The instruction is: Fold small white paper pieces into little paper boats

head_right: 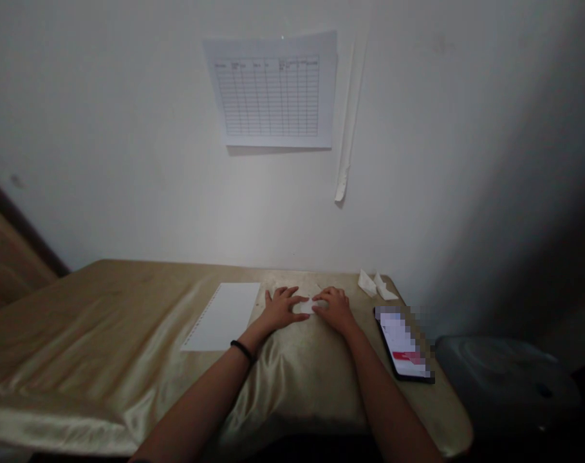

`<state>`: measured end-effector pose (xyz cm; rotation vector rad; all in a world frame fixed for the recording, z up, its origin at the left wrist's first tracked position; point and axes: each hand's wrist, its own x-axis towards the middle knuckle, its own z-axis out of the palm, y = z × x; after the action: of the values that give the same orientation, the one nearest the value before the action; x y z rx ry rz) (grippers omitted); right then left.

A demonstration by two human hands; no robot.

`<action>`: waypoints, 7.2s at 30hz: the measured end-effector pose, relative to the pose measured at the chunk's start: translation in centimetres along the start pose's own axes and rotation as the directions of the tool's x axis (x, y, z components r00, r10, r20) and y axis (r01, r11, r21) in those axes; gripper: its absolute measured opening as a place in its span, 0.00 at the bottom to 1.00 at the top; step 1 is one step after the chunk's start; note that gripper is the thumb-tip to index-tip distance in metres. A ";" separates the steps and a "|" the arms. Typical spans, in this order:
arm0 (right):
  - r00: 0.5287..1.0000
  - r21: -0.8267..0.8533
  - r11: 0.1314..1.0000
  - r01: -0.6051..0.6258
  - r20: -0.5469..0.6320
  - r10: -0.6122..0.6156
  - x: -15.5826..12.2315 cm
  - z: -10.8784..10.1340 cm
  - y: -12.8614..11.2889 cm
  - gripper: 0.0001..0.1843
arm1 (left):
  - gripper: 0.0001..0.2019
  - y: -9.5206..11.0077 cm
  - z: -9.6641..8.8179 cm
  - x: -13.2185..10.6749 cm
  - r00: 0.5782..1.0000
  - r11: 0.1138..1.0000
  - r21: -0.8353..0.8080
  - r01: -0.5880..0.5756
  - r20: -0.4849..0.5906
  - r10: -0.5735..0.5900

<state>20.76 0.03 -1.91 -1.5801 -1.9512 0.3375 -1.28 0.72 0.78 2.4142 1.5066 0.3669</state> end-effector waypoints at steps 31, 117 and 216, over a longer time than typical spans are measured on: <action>0.996 -0.004 1.000 0.001 -0.089 -0.001 0.1 1.2 0.5 0.13 | 0.17 0.7 -0.4 0.1 0.990 0.996 -0.044 0.073 -0.121 -0.078; 0.994 0.026 0.998 0.056 -0.091 -0.053 0.3 0.7 0.7 0.07 | 0.14 0.7 0.0 0.2 0.987 0.995 0.009 0.095 -0.131 -0.093; 0.996 -0.016 1.000 0.011 0.091 -0.009 -0.8 -0.2 -1.1 0.27 | 0.23 0.0 0.2 -0.1 0.998 0.998 0.059 0.036 -0.060 -0.033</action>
<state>20.13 -1.08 -1.39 -1.5902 -2.0349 0.3962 -1.29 0.63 0.61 2.4397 1.6044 0.3935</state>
